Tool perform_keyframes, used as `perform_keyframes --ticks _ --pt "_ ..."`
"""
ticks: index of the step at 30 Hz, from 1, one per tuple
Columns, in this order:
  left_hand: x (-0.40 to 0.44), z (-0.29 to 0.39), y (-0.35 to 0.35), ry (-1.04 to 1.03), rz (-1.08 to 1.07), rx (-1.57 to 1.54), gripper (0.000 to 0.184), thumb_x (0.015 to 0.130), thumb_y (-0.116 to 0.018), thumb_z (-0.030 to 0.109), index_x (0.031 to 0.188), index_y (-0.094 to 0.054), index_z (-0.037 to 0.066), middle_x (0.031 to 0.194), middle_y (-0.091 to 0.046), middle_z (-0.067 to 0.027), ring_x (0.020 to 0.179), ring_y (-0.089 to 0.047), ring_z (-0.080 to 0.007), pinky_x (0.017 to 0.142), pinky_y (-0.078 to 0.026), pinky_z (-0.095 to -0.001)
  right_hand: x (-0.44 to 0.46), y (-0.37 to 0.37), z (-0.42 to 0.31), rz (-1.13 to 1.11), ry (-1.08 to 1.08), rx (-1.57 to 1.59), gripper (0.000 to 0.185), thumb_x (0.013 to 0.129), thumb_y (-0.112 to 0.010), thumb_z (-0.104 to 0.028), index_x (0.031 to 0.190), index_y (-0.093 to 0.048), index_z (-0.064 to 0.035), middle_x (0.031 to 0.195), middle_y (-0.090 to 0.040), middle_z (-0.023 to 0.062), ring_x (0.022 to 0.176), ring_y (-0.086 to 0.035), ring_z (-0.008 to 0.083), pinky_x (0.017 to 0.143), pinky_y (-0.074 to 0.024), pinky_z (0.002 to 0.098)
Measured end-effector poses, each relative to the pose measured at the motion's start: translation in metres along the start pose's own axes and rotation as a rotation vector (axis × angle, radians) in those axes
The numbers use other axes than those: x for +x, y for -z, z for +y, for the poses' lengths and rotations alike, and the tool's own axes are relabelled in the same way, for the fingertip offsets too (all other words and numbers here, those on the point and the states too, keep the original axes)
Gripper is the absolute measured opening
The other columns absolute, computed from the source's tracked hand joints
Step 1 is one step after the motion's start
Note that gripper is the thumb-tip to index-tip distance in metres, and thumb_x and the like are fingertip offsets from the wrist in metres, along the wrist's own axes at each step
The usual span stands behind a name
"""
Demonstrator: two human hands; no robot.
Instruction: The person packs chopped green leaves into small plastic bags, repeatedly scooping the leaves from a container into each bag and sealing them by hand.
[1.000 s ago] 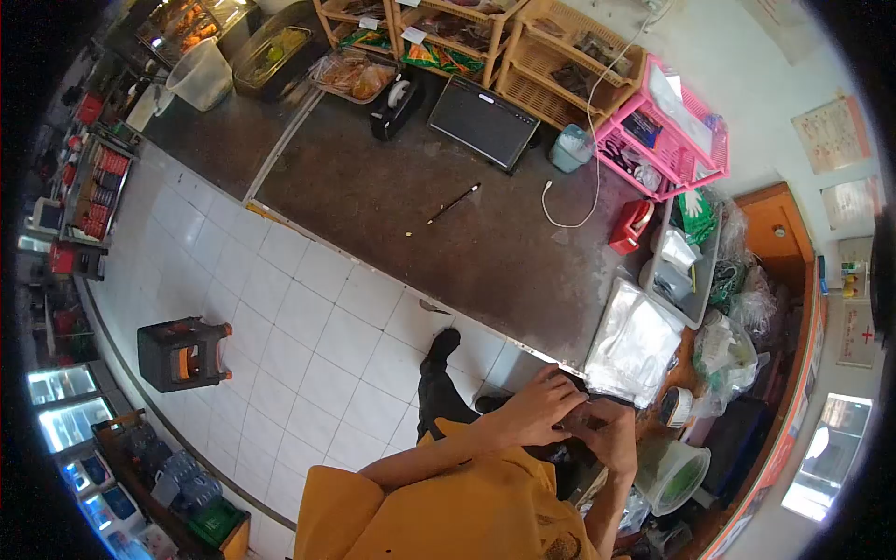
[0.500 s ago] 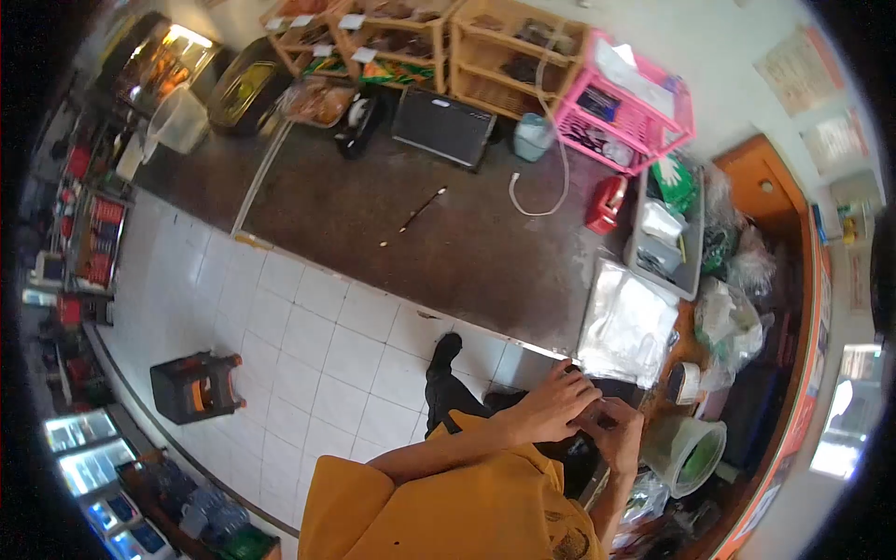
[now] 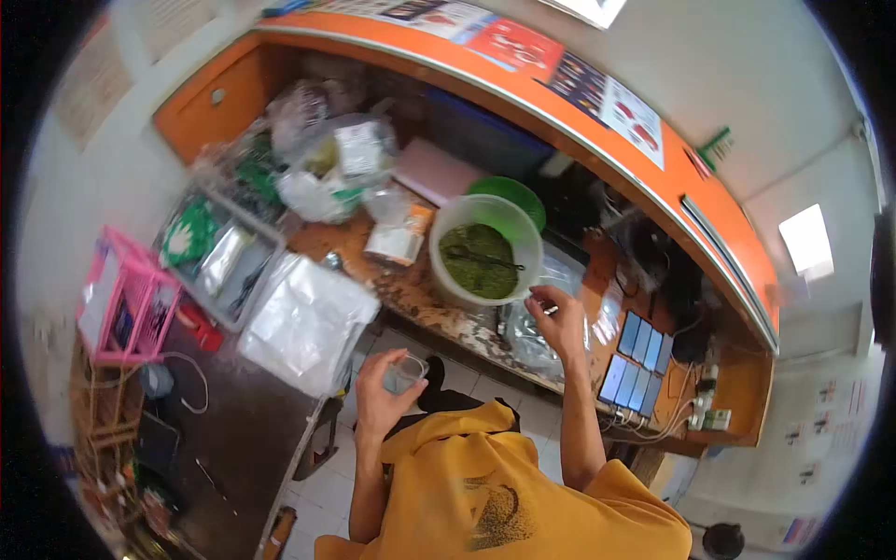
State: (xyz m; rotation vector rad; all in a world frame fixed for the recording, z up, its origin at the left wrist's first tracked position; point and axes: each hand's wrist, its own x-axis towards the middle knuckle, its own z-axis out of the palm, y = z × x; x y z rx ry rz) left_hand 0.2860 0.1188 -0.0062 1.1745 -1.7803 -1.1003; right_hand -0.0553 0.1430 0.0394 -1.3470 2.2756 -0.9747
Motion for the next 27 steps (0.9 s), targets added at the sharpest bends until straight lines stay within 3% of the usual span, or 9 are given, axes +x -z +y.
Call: perform_keyframes --ticks 3,5,10,13,16,19,20,24,27 --pt "0.03 0.021 -0.024 0.024 -0.066 -0.031 0.056 0.075 -0.093 0.016 0.125 -0.07 0.005 0.117 -0.073 -0.0126 0.112 -0.069 -0.0298 0.098 -0.054 -0.043 0.043 -0.004 0.043 -0.03 0.062 -0.025 0.026 0.087 -0.075 -0.013 0.11 -0.079 -0.0016 0.095 -0.078 0.0202 0.083 -0.077 0.0306 0.077 -0.0603 0.0409" --pt "0.051 0.029 -0.035 0.019 -0.092 -0.039 0.057 0.075 -0.093 0.016 0.126 -0.07 0.005 0.119 -0.073 -0.0128 0.113 -0.069 -0.0285 0.099 -0.054 -0.042 0.08 -0.042 0.067 -0.098 0.167 -0.065 0.022 0.086 -0.077 -0.013 0.104 -0.079 -0.0013 0.095 -0.078 0.0151 0.084 -0.076 0.0297 0.079 -0.0597 0.0405" --pt "0.091 0.041 -0.043 0.049 -0.112 -0.067 0.057 0.075 -0.092 0.012 0.126 -0.069 0.003 0.119 -0.073 -0.0142 0.113 -0.069 -0.0268 0.1 -0.053 -0.0405 0.156 -0.154 0.123 -0.205 0.354 -0.68 0.018 0.081 -0.076 -0.018 0.093 -0.079 -0.0039 0.089 -0.073 0.0196 0.089 -0.071 0.0374 0.084 -0.0567 0.0507" --pt "0.103 0.036 -0.029 0.077 -0.075 -0.062 0.058 0.075 -0.092 0.011 0.127 -0.069 0.0 0.12 -0.073 -0.0151 0.114 -0.069 -0.0257 0.102 -0.052 -0.0393 0.165 -0.164 0.121 -0.211 0.475 -0.771 0.015 0.079 -0.074 -0.017 0.09 -0.079 -0.0067 0.087 -0.072 0.022 0.087 -0.07 0.0414 0.08 -0.057 0.0524" --pt "0.11 0.019 -0.012 0.182 -0.03 -0.089 0.06 0.074 -0.092 0.011 0.128 -0.068 -0.002 0.121 -0.073 -0.0154 0.116 -0.068 -0.0249 0.103 -0.051 -0.0383 0.17 -0.166 0.119 -0.372 0.228 -0.51 0.011 0.077 -0.07 -0.013 0.084 -0.077 -0.0067 0.085 -0.072 0.0225 0.087 -0.07 0.0432 0.08 -0.0574 0.0541" --pt "0.133 0.01 -0.002 0.224 -0.089 -0.163 0.057 0.077 -0.089 0.007 0.128 -0.066 -0.003 0.121 -0.073 -0.0121 0.117 -0.065 -0.0214 0.107 -0.047 -0.0377 0.145 -0.163 0.096 -0.45 0.292 -0.438 0.009 0.077 -0.067 -0.011 0.079 -0.074 -0.0058 0.082 -0.072 0.0227 0.09 -0.071 0.0431 0.082 -0.0574 0.0554" --pt "0.142 0.01 0.0 0.204 -0.102 -0.171 0.057 0.077 -0.089 0.007 0.129 -0.066 -0.002 0.121 -0.073 -0.0121 0.118 -0.065 -0.0214 0.108 -0.047 -0.0376 0.136 -0.155 0.084 -0.544 0.273 -0.539 0.016 0.077 -0.067 -0.011 0.087 -0.077 -0.0048 0.085 -0.073 0.0231 0.091 -0.072 0.0435 0.084 -0.058 0.0536" --pt "0.177 0.003 0.002 0.151 -0.179 -0.174 0.058 0.077 -0.089 0.007 0.13 -0.067 -0.001 0.121 -0.073 -0.0121 0.118 -0.065 -0.0214 0.108 -0.046 -0.0373 0.105 -0.093 0.048 -0.607 0.218 -0.292 0.031 0.08 -0.068 -0.015 0.105 -0.081 -0.0037 0.095 -0.076 0.0227 0.084 -0.073 0.0445 0.081 -0.0598 0.048" --pt "0.208 0.006 -0.007 0.092 -0.244 -0.153 0.059 0.077 -0.09 0.008 0.13 -0.067 0.0 0.122 -0.073 -0.0121 0.118 -0.066 -0.0223 0.107 -0.048 -0.0376 0.106 -0.061 0.048 -0.68 -0.054 -0.05 0.03 0.082 -0.071 -0.016 0.106 -0.081 -0.0025 0.089 -0.077 0.0203 0.074 -0.075 0.0358 0.072 -0.0598 0.0434"
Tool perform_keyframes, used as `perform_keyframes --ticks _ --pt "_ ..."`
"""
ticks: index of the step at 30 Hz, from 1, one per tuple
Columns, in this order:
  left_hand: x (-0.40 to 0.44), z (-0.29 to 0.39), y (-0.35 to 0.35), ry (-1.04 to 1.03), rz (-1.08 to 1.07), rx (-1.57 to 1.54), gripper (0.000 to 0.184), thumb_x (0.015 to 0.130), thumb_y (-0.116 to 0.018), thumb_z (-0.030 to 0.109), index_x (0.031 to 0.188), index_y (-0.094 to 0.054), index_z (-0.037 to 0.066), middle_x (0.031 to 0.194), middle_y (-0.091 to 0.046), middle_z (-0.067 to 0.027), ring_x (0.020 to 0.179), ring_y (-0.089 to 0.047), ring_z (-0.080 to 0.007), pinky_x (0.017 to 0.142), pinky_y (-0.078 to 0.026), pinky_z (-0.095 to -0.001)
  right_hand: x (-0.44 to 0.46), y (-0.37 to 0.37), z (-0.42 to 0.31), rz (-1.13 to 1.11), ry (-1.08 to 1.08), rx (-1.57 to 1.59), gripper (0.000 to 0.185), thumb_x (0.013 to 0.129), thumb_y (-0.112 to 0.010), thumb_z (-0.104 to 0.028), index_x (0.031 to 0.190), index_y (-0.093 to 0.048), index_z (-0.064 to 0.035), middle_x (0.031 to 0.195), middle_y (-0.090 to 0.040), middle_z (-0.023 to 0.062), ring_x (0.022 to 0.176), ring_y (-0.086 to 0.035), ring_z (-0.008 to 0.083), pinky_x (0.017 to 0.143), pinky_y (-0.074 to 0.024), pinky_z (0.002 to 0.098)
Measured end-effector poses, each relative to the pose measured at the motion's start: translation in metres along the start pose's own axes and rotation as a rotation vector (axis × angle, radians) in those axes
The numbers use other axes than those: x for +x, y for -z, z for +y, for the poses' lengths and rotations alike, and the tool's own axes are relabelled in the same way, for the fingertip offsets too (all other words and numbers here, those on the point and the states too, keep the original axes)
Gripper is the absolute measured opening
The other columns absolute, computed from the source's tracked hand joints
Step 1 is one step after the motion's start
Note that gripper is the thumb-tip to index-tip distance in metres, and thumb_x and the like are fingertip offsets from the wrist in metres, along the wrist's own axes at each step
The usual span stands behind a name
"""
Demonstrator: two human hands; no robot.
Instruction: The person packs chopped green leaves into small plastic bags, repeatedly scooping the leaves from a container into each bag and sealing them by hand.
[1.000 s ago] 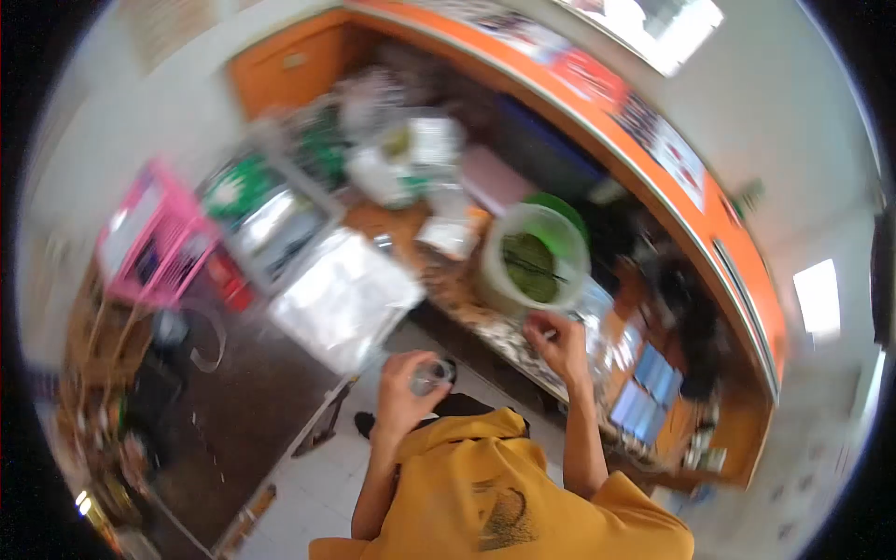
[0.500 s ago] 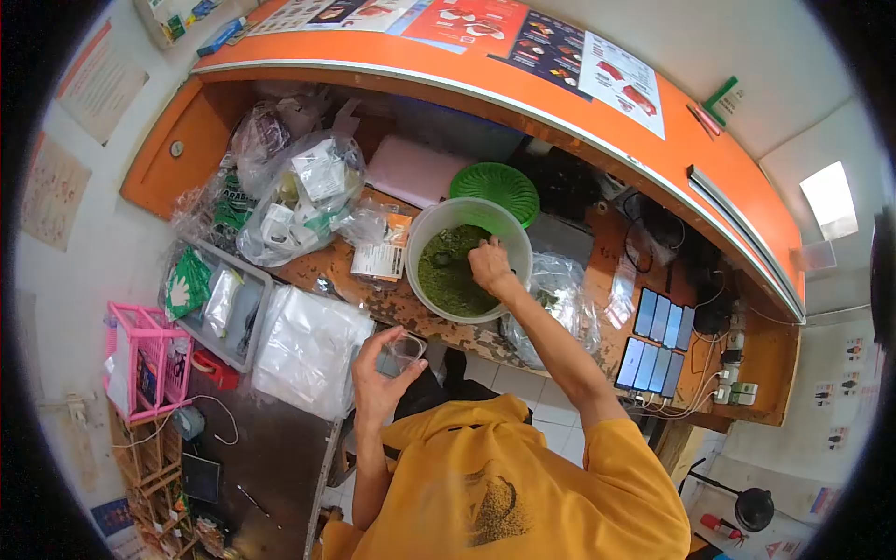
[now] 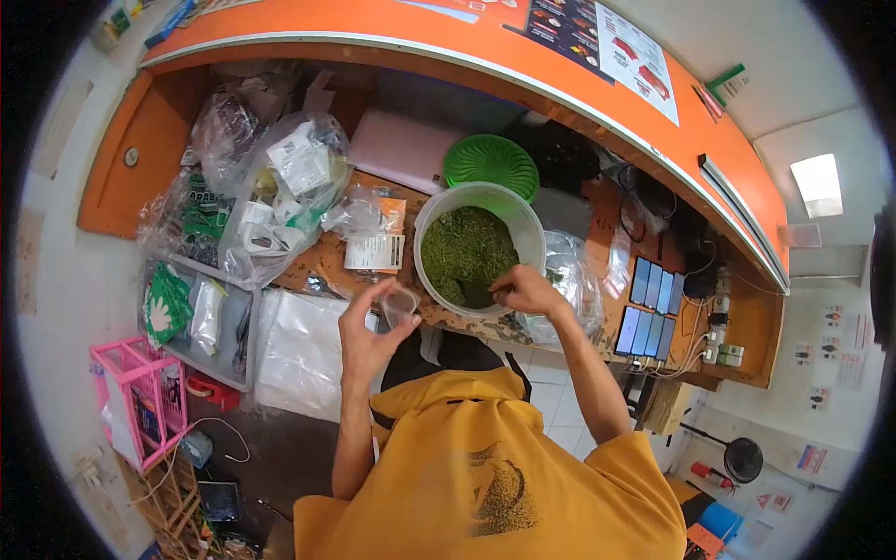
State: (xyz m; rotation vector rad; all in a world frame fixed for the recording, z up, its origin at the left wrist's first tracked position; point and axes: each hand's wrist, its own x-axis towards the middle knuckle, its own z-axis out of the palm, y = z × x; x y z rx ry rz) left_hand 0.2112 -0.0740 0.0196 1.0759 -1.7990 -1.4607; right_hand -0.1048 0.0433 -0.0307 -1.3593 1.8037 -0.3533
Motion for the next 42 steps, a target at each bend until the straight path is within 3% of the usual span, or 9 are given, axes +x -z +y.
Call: perform_keyframes --ticks 1,5,11,19,22,26,36,40,42 --pt "0.011 0.007 -0.002 -0.009 -0.025 -0.011 0.059 0.076 -0.09 0.009 0.13 -0.067 0.0 0.122 -0.073 -0.0121 0.118 -0.066 -0.0225 0.107 -0.048 -0.0377 -0.005 0.004 0.006 0.012 -0.025 0.137 0.028 0.086 -0.075 -0.014 0.11 -0.08 -0.0002 0.081 -0.078 0.0139 0.06 -0.069 0.0199 0.057 -0.0544 0.0353" --pt "0.05 0.007 -0.027 -0.153 -0.054 0.033 0.061 0.076 -0.092 0.014 0.131 -0.067 0.001 0.122 -0.073 -0.0125 0.116 -0.067 -0.0245 0.102 -0.052 -0.0382 -0.033 0.023 0.005 0.053 -0.337 0.505 0.029 0.089 -0.073 -0.011 0.115 -0.079 0.0015 0.087 -0.078 0.0086 0.066 -0.065 0.0116 0.058 -0.0514 0.0284" --pt "0.084 -0.012 -0.105 -0.268 -0.067 0.186 0.062 0.071 -0.092 0.013 0.127 -0.068 0.003 0.114 -0.073 -0.015 0.109 -0.068 -0.0335 0.099 -0.053 -0.0441 -0.071 0.031 0.004 0.39 -0.287 0.666 0.029 0.092 -0.075 -0.013 0.117 -0.078 0.002 0.088 -0.077 0.0082 0.064 -0.063 0.0097 0.059 -0.0509 0.0278" --pt "0.097 -0.031 -0.165 -0.237 -0.094 0.195 0.065 0.072 -0.093 0.018 0.13 -0.067 0.003 0.118 -0.073 -0.0166 0.114 -0.068 -0.0335 0.1 -0.053 -0.0446 -0.083 0.024 -0.034 0.747 -0.075 0.141 0.026 0.089 -0.072 -0.005 0.113 -0.078 -0.0017 0.088 -0.07 0.0216 0.078 -0.069 0.0374 0.071 -0.0534 0.043" --pt "0.098 -0.036 -0.167 -0.199 -0.083 0.16 0.066 0.074 -0.092 0.017 0.133 -0.066 0.003 0.118 -0.073 -0.016 0.114 -0.068 -0.033 0.1 -0.054 -0.0441 -0.074 0.019 -0.013 0.944 -0.082 0.159 0.025 0.089 -0.074 -0.005 0.113 -0.079 -0.0027 0.091 -0.074 0.0189 0.077 -0.072 0.0304 0.071 -0.055 0.037" --pt "0.097 -0.047 -0.168 -0.212 -0.009 0.108 0.071 0.074 -0.092 0.015 0.137 -0.063 0.004 0.118 -0.072 -0.0147 0.113 -0.068 -0.0321 0.099 -0.054 -0.0434 -0.057 0.009 0.017 0.678 -0.11 0.113 0.031 0.087 -0.077 -0.009 0.117 -0.078 -0.0017 0.096 -0.075 0.0205 0.083 -0.073 0.0328 0.077 -0.057 0.0397" --pt "0.08 -0.003 -0.157 -0.337 0.021 0.278 0.095 0.07 -0.088 0.007 0.154 -0.045 0.005 0.136 -0.063 -0.0141 0.127 -0.058 -0.0361 0.114 -0.04 -0.0497 0.005 0.017 -0.041 0.864 0.226 0.083 0.019 0.08 -0.079 -0.007 0.099 -0.076 -0.0047 0.125 -0.063 0.0188 0.122 -0.054 0.0411 0.104 -0.0458 0.0494" --pt "0.086 0.004 -0.142 -0.153 -0.195 -0.411 0.087 0.086 -0.087 0.021 0.156 -0.038 0.002 0.139 -0.061 -0.015 0.134 -0.054 -0.0283 0.117 -0.038 -0.044 -0.032 0.039 -0.058 0.753 0.276 0.29 0.016 0.083 -0.077 0.002 0.098 -0.074 0.0 0.115 -0.067 0.0161 0.099 -0.068 0.0316 0.084 -0.0557 0.0403" --pt "0.088 0.011 -0.139 -0.064 -0.265 -0.443 0.05 0.096 -0.079 0.02 0.137 -0.057 0.0 0.119 -0.07 -0.0103 0.114 -0.063 -0.0204 0.105 -0.047 -0.0359 -0.044 0.039 -0.061 0.814 0.311 0.36 0.018 0.084 -0.077 0.002 0.101 -0.073 0.0009 0.105 -0.07 0.0138 0.086 -0.07 0.0266 0.076 -0.0561 0.0362"
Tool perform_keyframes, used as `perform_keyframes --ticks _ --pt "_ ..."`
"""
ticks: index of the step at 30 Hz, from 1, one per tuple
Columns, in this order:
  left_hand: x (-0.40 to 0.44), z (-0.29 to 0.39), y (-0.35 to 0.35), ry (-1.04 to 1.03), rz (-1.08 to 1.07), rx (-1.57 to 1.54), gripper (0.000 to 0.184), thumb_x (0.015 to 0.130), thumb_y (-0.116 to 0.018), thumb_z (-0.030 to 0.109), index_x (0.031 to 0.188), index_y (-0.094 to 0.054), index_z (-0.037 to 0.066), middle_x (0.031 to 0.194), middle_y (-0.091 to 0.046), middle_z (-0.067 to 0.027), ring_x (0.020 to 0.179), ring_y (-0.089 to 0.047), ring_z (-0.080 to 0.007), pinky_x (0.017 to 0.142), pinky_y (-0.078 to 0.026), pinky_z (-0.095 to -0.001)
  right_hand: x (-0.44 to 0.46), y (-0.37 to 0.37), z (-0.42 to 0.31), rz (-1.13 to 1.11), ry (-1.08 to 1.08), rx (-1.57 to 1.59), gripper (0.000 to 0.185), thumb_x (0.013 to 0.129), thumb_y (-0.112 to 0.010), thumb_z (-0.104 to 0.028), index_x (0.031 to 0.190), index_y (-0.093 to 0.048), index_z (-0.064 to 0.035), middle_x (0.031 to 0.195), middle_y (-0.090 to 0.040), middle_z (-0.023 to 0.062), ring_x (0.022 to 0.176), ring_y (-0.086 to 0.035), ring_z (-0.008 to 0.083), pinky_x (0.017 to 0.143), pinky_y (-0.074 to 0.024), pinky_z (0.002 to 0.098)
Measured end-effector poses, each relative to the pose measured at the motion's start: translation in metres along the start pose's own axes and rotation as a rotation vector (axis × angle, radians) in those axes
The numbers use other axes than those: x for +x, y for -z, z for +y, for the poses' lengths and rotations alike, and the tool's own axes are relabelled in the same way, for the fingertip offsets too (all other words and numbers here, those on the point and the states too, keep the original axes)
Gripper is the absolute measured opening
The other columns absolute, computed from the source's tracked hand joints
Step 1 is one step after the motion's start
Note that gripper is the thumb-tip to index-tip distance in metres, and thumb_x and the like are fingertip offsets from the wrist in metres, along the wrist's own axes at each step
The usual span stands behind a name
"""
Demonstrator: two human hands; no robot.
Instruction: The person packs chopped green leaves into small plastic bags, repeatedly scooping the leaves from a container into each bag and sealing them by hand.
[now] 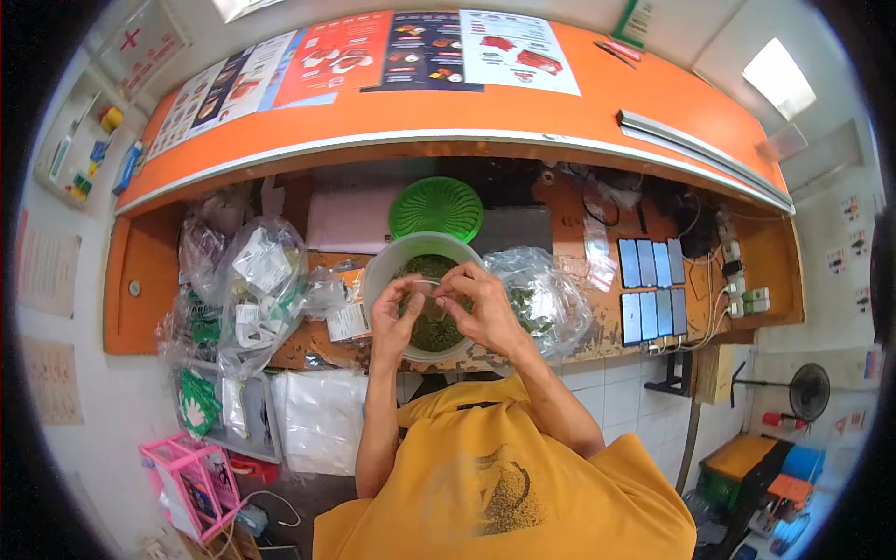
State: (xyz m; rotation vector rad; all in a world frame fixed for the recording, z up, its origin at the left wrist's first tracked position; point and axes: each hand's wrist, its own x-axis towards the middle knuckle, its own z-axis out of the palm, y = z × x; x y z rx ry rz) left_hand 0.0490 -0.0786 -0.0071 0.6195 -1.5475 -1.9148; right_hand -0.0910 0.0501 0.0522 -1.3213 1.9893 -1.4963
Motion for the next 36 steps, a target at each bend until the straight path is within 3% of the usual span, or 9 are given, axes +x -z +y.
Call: perform_keyframes --ticks 3,10,19,22,28,32,34,35,36 --pt "0.003 0.001 -0.011 0.06 0.008 -0.089 0.015 0.102 -0.072 0.014 0.108 -0.07 0.0 0.101 -0.072 -0.0042 0.093 -0.066 -0.0118 0.087 -0.051 -0.0266 -0.008 0.013 -0.008 0.124 0.012 0.055 0.02 0.085 -0.078 0.001 0.104 -0.073 0.001 0.093 -0.073 0.0105 0.078 -0.071 0.0204 0.072 -0.0565 0.0325" --pt "0.001 0.022 -0.053 0.007 -0.103 -0.105 0.016 0.102 -0.071 0.012 0.11 -0.068 -0.001 0.102 -0.071 -0.0042 0.093 -0.065 -0.0124 0.089 -0.051 -0.0276 -0.032 0.041 -0.027 0.317 -0.134 0.207 0.024 0.084 -0.077 -0.001 0.107 -0.071 0.0003 0.094 -0.076 0.0137 0.084 -0.076 0.0219 0.076 -0.0576 0.0321" --pt "-0.017 0.015 -0.099 0.047 -0.25 0.083 0.009 0.101 -0.07 0.007 0.103 -0.069 -0.002 0.096 -0.069 -0.0019 0.089 -0.063 -0.0086 0.081 -0.05 -0.0248 -0.074 0.054 -0.012 0.478 -0.085 0.101 0.037 0.085 -0.072 -0.002 0.121 -0.066 0.0001 0.086 -0.072 0.0143 0.078 -0.073 0.0261 0.073 -0.0581 0.0355" --pt "-0.02 0.016 -0.116 0.132 -0.33 0.037 0.01 0.101 -0.07 0.006 0.104 -0.07 -0.003 0.094 -0.07 -0.0025 0.088 -0.064 -0.009 0.081 -0.05 -0.025 -0.09 0.065 -0.007 0.503 -0.134 0.062 0.037 0.086 -0.074 -0.001 0.122 -0.067 0.0007 0.089 -0.075 0.0111 0.082 -0.075 0.019 0.077 -0.0599 0.0315" --pt "-0.015 -0.005 -0.158 0.118 -0.297 0.064 0.011 0.103 -0.067 0.006 0.105 -0.07 -0.004 0.095 -0.071 -0.0031 0.088 -0.064 -0.008 0.082 -0.051 -0.0241 -0.154 0.108 0.018 0.636 -0.311 0.112 0.031 0.088 -0.07 -0.003 0.12 -0.067 -0.0021 0.087 -0.075 0.0099 0.079 -0.074 0.0176 0.074 -0.0585 0.0324" --pt "0.008 -0.052 -0.175 0.141 -0.366 0.369 0.026 0.1 -0.072 0.012 0.119 -0.068 -0.005 0.111 -0.073 -0.0119 0.103 -0.068 -0.0199 0.094 -0.052 -0.0332 -0.211 0.148 0.104 0.746 -0.588 0.031 0.023 0.086 -0.07 -0.004 0.109 -0.074 -0.0043 0.078 -0.074 0.0082 0.07 -0.072 0.0164 0.069 -0.0574 0.0319" --pt "0.008 -0.082 -0.189 0.057 -0.495 0.663 0.04 0.097 -0.074 0.015 0.131 -0.065 -0.005 0.123 -0.071 -0.018 0.115 -0.067 -0.0272 0.101 -0.051 -0.0387 -0.22 0.167 0.173 0.751 -0.774 -0.193 0.018 0.084 -0.07 -0.006 0.1 -0.077 -0.0025 0.078 -0.074 0.0132 0.068 -0.073 0.0222 0.067 -0.0572 0.0339" --pt "0.005 -0.096 -0.19 0.014 -0.534 0.748 0.064 0.094 -0.077 0.017 0.149 -0.052 -0.003 0.14 -0.063 -0.0242 0.13 -0.06 -0.0339 0.11 -0.045 -0.0437 -0.219 0.176 0.209 0.74 -0.757 -0.241 0.019 0.084 -0.072 -0.007 0.101 -0.077 -0.0004 0.081 -0.075 0.0132 0.072 -0.073 0.0221 0.07 -0.058 0.0338" --pt "0.0 -0.093 -0.196 0.036 -0.509 0.708 0.066 0.093 -0.077 0.017 0.15 -0.05 -0.003 0.142 -0.061 -0.0237 0.131 -0.059 -0.0325 0.11 -0.045 -0.0431 -0.214 0.185 0.243 0.731 -0.739 -0.289 0.02 0.085 -0.074 -0.008 0.102 -0.077 0.0018 0.083 -0.076 0.0133 0.075 -0.074 0.022 0.072 -0.0588 0.0337"
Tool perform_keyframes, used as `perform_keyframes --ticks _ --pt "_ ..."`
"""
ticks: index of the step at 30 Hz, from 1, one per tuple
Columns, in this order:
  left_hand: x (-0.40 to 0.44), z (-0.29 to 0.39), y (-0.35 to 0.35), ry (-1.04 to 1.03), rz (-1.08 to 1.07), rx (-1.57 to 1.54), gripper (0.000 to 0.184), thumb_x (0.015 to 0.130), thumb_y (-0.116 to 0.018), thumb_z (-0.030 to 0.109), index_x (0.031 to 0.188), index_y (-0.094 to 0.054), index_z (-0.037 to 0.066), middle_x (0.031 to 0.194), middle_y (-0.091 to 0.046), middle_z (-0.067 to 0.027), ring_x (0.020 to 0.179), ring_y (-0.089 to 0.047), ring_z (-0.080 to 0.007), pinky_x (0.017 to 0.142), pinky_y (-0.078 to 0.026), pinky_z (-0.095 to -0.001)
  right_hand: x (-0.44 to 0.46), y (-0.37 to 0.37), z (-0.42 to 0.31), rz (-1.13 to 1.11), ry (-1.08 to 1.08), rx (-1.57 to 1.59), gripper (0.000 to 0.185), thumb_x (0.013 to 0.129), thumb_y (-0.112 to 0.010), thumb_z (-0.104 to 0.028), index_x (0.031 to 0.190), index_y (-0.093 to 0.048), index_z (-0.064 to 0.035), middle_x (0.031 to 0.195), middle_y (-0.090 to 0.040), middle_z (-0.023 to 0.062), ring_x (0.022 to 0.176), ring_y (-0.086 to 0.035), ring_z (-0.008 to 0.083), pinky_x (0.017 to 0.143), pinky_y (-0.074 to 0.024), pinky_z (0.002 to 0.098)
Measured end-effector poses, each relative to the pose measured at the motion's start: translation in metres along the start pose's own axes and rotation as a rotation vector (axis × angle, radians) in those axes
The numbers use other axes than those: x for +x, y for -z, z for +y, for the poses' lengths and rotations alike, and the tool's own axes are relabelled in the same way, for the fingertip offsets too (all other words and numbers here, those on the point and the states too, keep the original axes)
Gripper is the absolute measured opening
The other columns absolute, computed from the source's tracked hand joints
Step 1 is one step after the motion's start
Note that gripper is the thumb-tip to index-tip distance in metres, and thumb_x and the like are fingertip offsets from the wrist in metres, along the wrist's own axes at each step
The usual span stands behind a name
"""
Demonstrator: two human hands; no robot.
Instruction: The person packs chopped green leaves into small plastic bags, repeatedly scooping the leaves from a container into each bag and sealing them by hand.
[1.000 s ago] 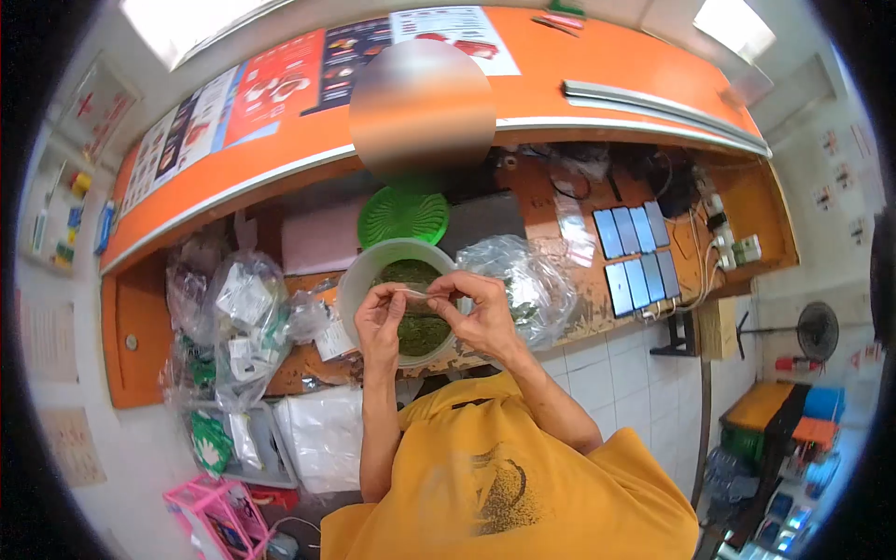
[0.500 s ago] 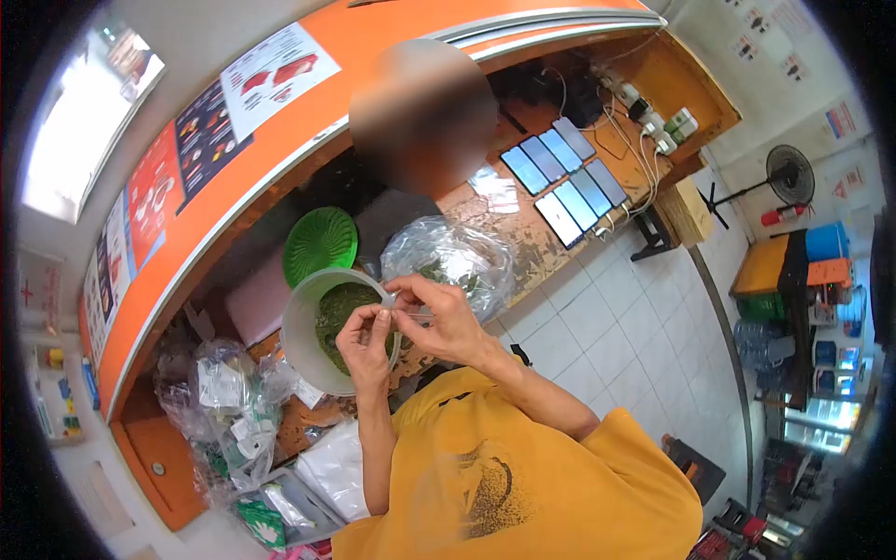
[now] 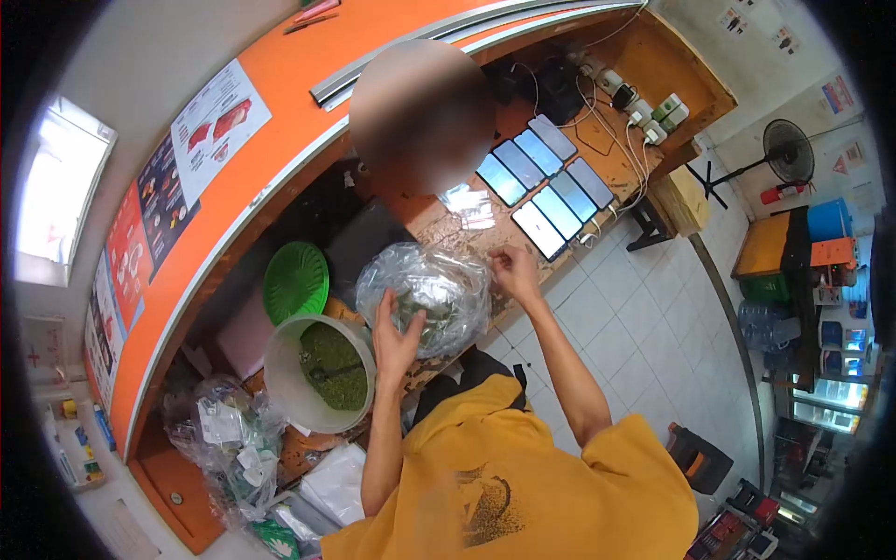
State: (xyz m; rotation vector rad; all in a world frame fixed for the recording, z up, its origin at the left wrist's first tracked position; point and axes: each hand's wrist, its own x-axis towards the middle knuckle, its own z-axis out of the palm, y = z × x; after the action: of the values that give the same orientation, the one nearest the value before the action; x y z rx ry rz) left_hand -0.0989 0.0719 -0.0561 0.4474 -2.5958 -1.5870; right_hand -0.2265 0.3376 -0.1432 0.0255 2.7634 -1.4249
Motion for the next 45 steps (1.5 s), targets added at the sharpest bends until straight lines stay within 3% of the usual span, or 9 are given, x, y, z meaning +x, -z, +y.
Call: perform_keyframes --ticks 6,9,14,18,22,29,38,42,45 --pt "-0.04 0.014 0.013 0.197 0.062 -0.129 0.071 0.095 -0.076 0.014 0.155 -0.043 -0.002 0.147 -0.057 -0.0229 0.132 -0.058 -0.0314 0.11 -0.045 -0.0422 0.132 -0.076 0.086 0.053 0.207 -0.414 0.031 0.079 -0.078 -0.013 0.107 -0.074 0.0006 0.096 -0.074 0.0235 0.094 -0.071 0.0423 0.088 -0.0564 0.0492" --pt "-0.072 0.015 0.029 0.296 0.131 -0.244 0.065 0.097 -0.073 0.01 0.154 -0.044 -0.002 0.144 -0.059 -0.0209 0.128 -0.06 -0.0264 0.107 -0.047 -0.0386 0.155 -0.088 0.088 -0.066 0.064 -0.499 0.02 0.081 -0.074 -0.011 0.099 -0.073 -0.0009 0.107 -0.071 0.0217 0.108 -0.066 0.0421 0.093 -0.056 0.0503" --pt "-0.101 0.014 0.044 0.379 0.233 -0.359 0.056 0.1 -0.069 0.004 0.151 -0.048 -0.003 0.136 -0.063 -0.0163 0.115 -0.063 -0.017 0.099 -0.052 -0.0302 0.165 -0.088 0.095 -0.139 0.108 -0.504 0.01 0.078 -0.068 -0.004 0.086 -0.073 0.0003 0.093 -0.073 0.0237 0.091 -0.07 0.0411 0.084 -0.0569 0.0485" --pt "-0.087 0.026 0.042 0.355 0.174 -0.451 0.045 0.101 -0.069 0.005 0.143 -0.056 -0.004 0.128 -0.068 -0.0132 0.109 -0.065 -0.0144 0.097 -0.053 -0.0287 0.144 -0.059 0.05 0.068 0.154 -0.217 0.009 0.08 -0.065 -0.003 0.084 -0.073 0.0006 0.086 -0.073 0.0239 0.082 -0.07 0.0427 0.078 -0.0552 0.0488" --pt "-0.041 0.05 0.028 0.37 0.04 -0.548 0.033 0.101 -0.07 0.009 0.13 -0.067 -0.006 0.118 -0.074 -0.011 0.106 -0.068 -0.016 0.095 -0.054 -0.0304 0.073 -0.019 -0.079 0.03 0.137 0.233 0.014 0.092 -0.073 -0.013 0.088 -0.073 0.0005 0.076 -0.07 0.0112 0.065 -0.063 0.0188 0.061 -0.0477 0.0334" --pt "0.001 0.067 0.029 0.21 0.043 -0.552 0.02 0.1 -0.073 0.011 0.109 -0.075 -0.006 0.095 -0.075 -0.0046 0.083 -0.065 -0.0096 0.072 -0.052 -0.0248 -0.05 -0.005 -0.199 -0.251 0.239 0.258 0.012 0.091 -0.075 -0.013 0.092 -0.074 -0.0009 0.084 -0.07 0.014 0.074 -0.069 0.024 0.065 -0.0529 0.0349" --pt "-0.04 0.032 0.086 0.112 0.155 -0.607 0.015 0.096 -0.078 0.011 0.095 -0.075 -0.003 0.086 -0.073 -0.0034 0.077 -0.065 -0.0085 0.071 -0.051 -0.0236 -0.104 -0.015 -0.24 -0.437 0.535 0.4 0.039 0.088 -0.08 -0.012 0.122 -0.068 0.0 0.101 -0.074 0.0195 0.092 -0.076 0.0317 0.08 -0.0601 0.0388" --pt "-0.055 0.032 0.1 0.048 0.187 -0.566 0.019 0.095 -0.081 0.015 0.092 -0.074 -0.003 0.085 -0.071 -0.0023 0.077 -0.064 -0.0083 0.072 -0.052 -0.0247 -0.119 -0.026 -0.247 -0.383 0.592 0.34 0.032 0.09 -0.073 -0.006 0.121 -0.068 0.0014 0.102 -0.073 0.0232 0.095 -0.074 0.0381 0.08 -0.0592 0.0426" --pt "-0.062 0.032 0.107 0.01 0.201 -0.482 0.012 0.096 -0.078 0.007 0.092 -0.073 -0.004 0.083 -0.068 0.0006 0.073 -0.057 -0.0052 0.066 -0.045 -0.022 -0.129 -0.028 -0.26 -0.341 0.704 0.202 0.033 0.087 -0.071 0.0 0.119 -0.069 0.0021 0.099 -0.075 0.0209 0.088 -0.076 0.0316 0.075 -0.0602 0.0382"
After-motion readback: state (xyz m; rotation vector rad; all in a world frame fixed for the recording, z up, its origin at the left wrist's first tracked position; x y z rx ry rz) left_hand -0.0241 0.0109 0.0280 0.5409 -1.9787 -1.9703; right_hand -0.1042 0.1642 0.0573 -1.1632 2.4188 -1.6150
